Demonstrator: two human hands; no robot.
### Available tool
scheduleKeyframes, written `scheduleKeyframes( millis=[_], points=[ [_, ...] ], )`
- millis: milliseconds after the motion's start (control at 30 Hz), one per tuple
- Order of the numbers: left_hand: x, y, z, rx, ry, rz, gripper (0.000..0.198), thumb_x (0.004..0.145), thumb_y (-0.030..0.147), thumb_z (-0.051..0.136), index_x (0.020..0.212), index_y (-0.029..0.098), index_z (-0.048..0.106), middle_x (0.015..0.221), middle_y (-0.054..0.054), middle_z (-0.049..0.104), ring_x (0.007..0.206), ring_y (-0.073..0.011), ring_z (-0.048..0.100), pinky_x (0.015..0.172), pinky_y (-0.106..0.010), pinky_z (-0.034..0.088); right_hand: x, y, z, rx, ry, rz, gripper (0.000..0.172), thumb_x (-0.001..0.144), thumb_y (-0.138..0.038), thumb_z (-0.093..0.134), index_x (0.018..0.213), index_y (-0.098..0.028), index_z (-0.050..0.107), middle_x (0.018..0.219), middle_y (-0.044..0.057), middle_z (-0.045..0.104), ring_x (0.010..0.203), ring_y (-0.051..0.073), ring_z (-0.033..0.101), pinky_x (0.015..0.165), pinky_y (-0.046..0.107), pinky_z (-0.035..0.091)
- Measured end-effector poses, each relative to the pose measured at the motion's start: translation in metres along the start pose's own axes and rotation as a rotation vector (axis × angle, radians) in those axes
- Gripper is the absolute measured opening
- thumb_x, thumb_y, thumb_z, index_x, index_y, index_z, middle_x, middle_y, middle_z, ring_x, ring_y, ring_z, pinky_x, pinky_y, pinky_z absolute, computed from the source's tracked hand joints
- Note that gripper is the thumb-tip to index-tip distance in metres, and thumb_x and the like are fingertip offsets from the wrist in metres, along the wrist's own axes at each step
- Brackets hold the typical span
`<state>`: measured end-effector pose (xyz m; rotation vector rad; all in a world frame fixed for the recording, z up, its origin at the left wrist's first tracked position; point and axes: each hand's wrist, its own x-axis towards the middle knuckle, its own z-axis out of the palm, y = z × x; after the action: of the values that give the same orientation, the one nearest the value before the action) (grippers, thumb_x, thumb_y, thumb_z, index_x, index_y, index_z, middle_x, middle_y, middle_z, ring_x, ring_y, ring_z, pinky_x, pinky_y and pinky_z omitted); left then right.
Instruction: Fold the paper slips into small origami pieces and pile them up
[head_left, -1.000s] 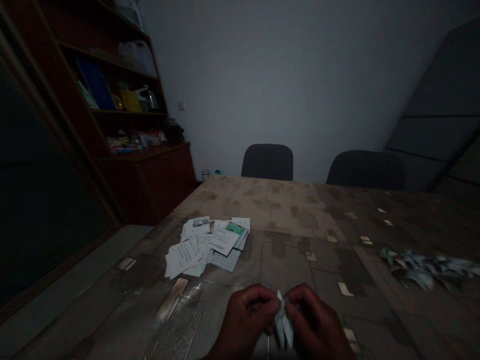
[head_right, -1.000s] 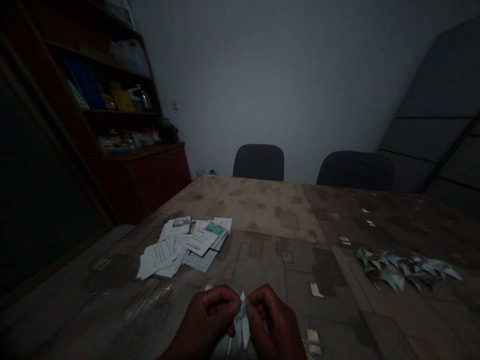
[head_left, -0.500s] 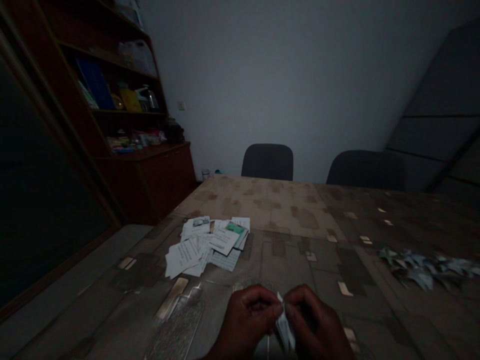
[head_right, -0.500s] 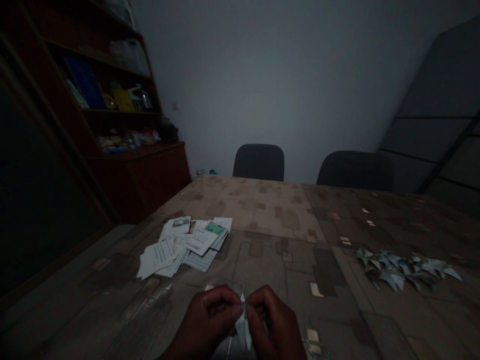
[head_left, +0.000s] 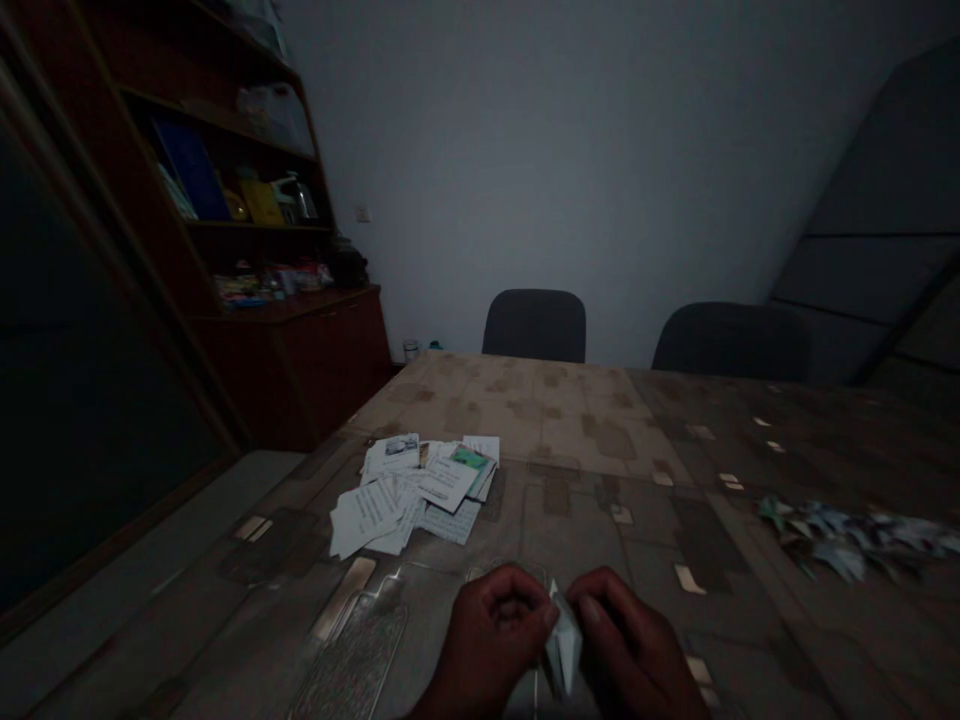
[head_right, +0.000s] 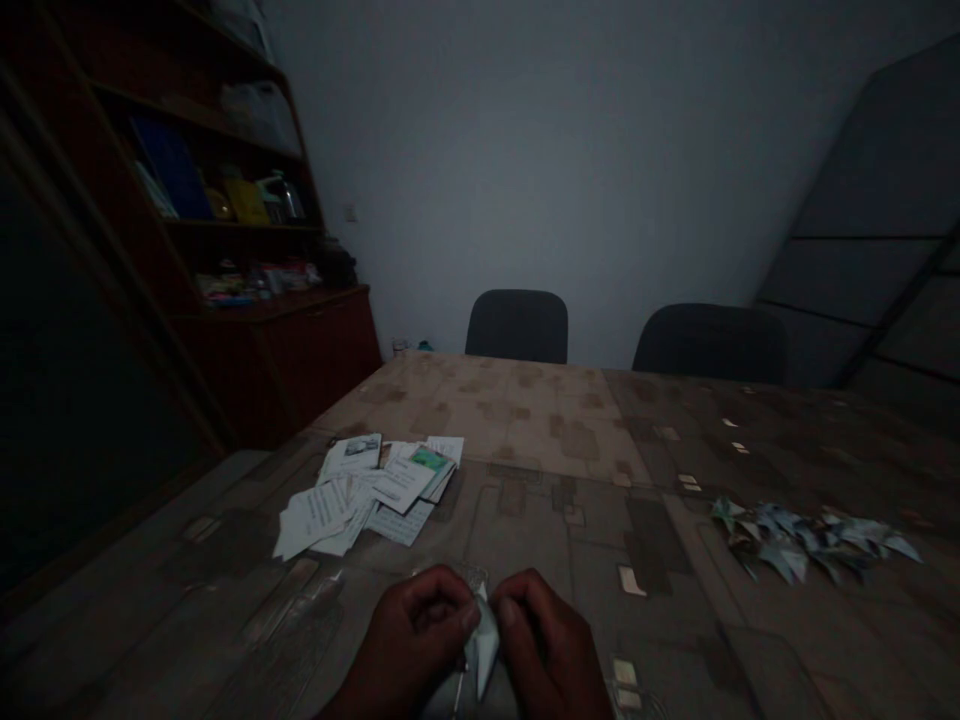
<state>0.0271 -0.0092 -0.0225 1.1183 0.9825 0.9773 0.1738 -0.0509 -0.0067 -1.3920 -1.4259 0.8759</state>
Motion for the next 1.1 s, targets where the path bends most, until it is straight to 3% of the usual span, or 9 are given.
scheduleKeyframes(
  millis=[267, 700, 833, 1100],
  points=[
    [0.001, 0.004, -0.001, -0.02, -0.003, 0.01, 0.034, 0.064, 0.041, 0.078, 0.062, 0.015, 0.056, 0.05, 0.004, 0.052, 0.044, -0.0088, 0.048, 0.044, -0.018, 0.037, 0.002, 0.013, 0.001, 0.137, -0.09, 0.061, 0.049, 0.086, -0.065, 0.048, 0.079, -0.019, 0.059, 0.062, -0.004, 0.046, 0.057, 0.013, 0.04, 0.054, 0.024, 0.032],
    [-0.003, 0.006, 0.001, -0.047, 0.001, -0.008, 0.036, 0.064, 0.043, 0.08, 0.062, 0.015, 0.057, 0.05, 0.004, 0.052, 0.045, -0.0094, 0.05, 0.046, -0.019, 0.038, 0.002, 0.007, 0.004, 0.136, -0.051, 0.069, 0.043, 0.081, -0.063, 0.057, 0.076, -0.02, 0.056, 0.06, -0.005, 0.045, 0.055, 0.013, 0.04, 0.051, 0.023, 0.032],
    [-0.002, 0.004, 0.0, -0.025, -0.049, 0.003, 0.036, 0.064, 0.043, 0.079, 0.062, 0.014, 0.058, 0.05, 0.003, 0.053, 0.044, -0.0096, 0.05, 0.046, -0.02, 0.039, 0.002, 0.005, 0.004, 0.107, -0.041, 0.072, 0.043, 0.081, -0.062, 0.057, 0.073, -0.02, 0.054, 0.06, -0.006, 0.043, 0.056, 0.013, 0.04, 0.052, 0.023, 0.032],
    [-0.002, -0.001, 0.002, -0.034, -0.064, -0.006, 0.029, 0.057, 0.028, 0.08, 0.068, 0.015, 0.056, 0.053, 0.005, 0.051, 0.047, -0.007, 0.043, 0.046, -0.018, 0.033, 0.003, 0.002, 0.002, 0.087, -0.037, 0.043, 0.04, 0.082, -0.058, 0.056, 0.071, -0.021, 0.052, 0.06, -0.006, 0.041, 0.055, 0.013, 0.039, 0.051, 0.022, 0.031]
  ],
)
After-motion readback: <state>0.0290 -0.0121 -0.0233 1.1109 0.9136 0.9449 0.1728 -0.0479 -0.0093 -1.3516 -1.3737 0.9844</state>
